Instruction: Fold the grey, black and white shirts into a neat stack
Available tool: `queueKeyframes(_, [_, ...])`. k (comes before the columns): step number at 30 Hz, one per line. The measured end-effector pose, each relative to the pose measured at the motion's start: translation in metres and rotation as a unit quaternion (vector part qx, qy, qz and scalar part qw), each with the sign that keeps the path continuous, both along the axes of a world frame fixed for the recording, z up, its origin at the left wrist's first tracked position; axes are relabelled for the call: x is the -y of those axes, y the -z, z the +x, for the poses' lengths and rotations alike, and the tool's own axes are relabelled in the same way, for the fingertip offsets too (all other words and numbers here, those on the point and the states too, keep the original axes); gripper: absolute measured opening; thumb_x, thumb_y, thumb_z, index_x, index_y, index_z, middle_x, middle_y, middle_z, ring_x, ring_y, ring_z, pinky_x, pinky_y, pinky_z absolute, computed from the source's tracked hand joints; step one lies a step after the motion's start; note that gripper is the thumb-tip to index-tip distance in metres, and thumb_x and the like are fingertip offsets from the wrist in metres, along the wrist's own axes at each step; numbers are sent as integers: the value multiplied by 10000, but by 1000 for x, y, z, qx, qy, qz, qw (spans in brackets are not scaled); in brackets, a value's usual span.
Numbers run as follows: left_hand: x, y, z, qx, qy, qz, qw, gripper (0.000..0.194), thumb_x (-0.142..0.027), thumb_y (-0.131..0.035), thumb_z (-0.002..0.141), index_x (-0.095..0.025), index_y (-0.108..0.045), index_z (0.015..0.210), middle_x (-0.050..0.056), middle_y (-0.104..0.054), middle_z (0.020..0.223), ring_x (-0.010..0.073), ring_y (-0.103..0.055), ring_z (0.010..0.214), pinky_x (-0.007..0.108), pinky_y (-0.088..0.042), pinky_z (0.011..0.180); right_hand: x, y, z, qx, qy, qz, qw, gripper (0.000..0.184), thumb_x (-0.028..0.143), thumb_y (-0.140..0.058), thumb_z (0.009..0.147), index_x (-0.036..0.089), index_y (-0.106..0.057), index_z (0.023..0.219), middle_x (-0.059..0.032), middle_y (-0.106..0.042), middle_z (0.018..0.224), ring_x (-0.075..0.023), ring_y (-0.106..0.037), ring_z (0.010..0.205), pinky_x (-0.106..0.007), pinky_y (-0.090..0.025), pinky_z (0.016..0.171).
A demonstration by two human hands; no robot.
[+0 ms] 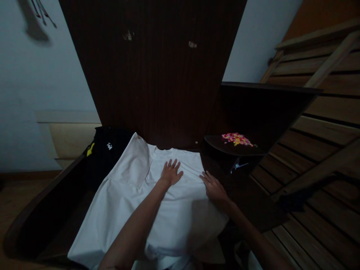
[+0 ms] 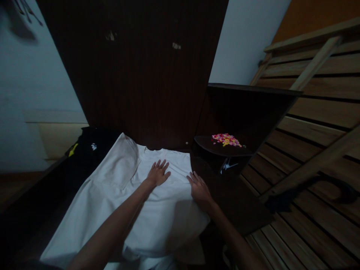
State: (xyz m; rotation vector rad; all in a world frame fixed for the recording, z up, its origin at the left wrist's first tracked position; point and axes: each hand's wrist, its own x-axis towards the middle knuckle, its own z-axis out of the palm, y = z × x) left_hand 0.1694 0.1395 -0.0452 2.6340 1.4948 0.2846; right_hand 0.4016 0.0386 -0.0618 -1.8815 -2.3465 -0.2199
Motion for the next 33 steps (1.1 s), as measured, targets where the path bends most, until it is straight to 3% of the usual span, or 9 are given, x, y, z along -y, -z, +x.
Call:
queueKeyframes(5, [-12,-1,-1,-20,28,-18,999,618,-491,-342,943,-215,-334,1496,77,-269,1577,327,-194,1456,522,-173,1159,10,6,-2,31,-32,-9,999,669,-4,-368,733,66,-498,1385,-166,-434,1470,-250,-370,1393,-419,-356,1115])
queueKeyframes(9, [-15,4,1,-5,32,17,999,600,-485,-377,934,-242,-355,1482,76,-311,1562,340,-235,1442,547,-220,1134,11,-11,-15,38,25,-33,998,573,30,-420,759,62,-574,1310,-186,-504,1415,-266,-389,1381,-399,-343,1115])
queueKeyframes(11, [-14,7,1,14,21,33,999,642,-490,-403,925,-186,-341,1486,125,-295,1562,343,-265,1430,524,-259,1123,6,-23,-20,19,30,-43,998,502,87,-453,787,89,-618,1262,-178,-547,1379,-272,-406,1370,-404,-340,1112])
queueKeyframes(15, [-13,11,1,27,2,55,998,647,-491,-381,937,-88,-391,1444,212,-350,1517,345,-286,1422,507,-259,1127,-19,-38,-20,-83,3,-97,992,439,201,-467,849,127,-634,1248,-145,-556,1377,-252,-453,1339,-403,-342,1111])
queueKeyframes(20, [-9,7,0,15,15,54,998,596,-490,-424,928,-152,-446,1418,181,-404,1496,357,-312,1408,546,-231,1134,-67,-44,-26,-167,38,-97,980,420,239,-388,948,96,-594,1285,-164,-501,1424,-232,-414,1368,-383,-314,1129])
queueKeyframes(24, [-3,-2,-1,43,39,69,996,421,-385,-418,944,-173,-564,1278,135,-564,1364,298,-461,1314,480,-335,1098,-89,-46,-51,-160,54,-83,982,461,244,-458,917,55,-543,1329,-194,-426,1474,-262,-343,1408,-395,-288,1142])
queueKeyframes(28, [0,-5,-4,75,-17,59,995,286,-190,-394,916,-175,-626,1082,103,-689,1111,206,-629,1082,332,-482,943,-78,-44,-75,-138,-42,-114,983,574,331,-550,846,95,-516,1368,-159,-422,1488,-279,-340,1407,-401,-287,1147])
queueKeyframes(30, [0,-4,-4,75,-40,53,995,273,-149,-417,881,-177,-633,1046,101,-686,1119,203,-636,1067,330,-490,939,-64,-41,-79,-116,-80,-142,980,667,331,-598,790,110,-474,1407,-153,-400,1501,-286,-327,1414,-399,-302,1142])
queueKeyframes(33, [-2,-1,-5,77,-34,61,995,294,-150,-438,867,-170,-636,1084,107,-640,1248,206,-562,1210,333,-439,1030,-42,-37,-70,-80,-97,-132,983,732,232,-589,748,95,-416,1446,-165,-368,1514,-279,-312,1421,-386,-319,1137])
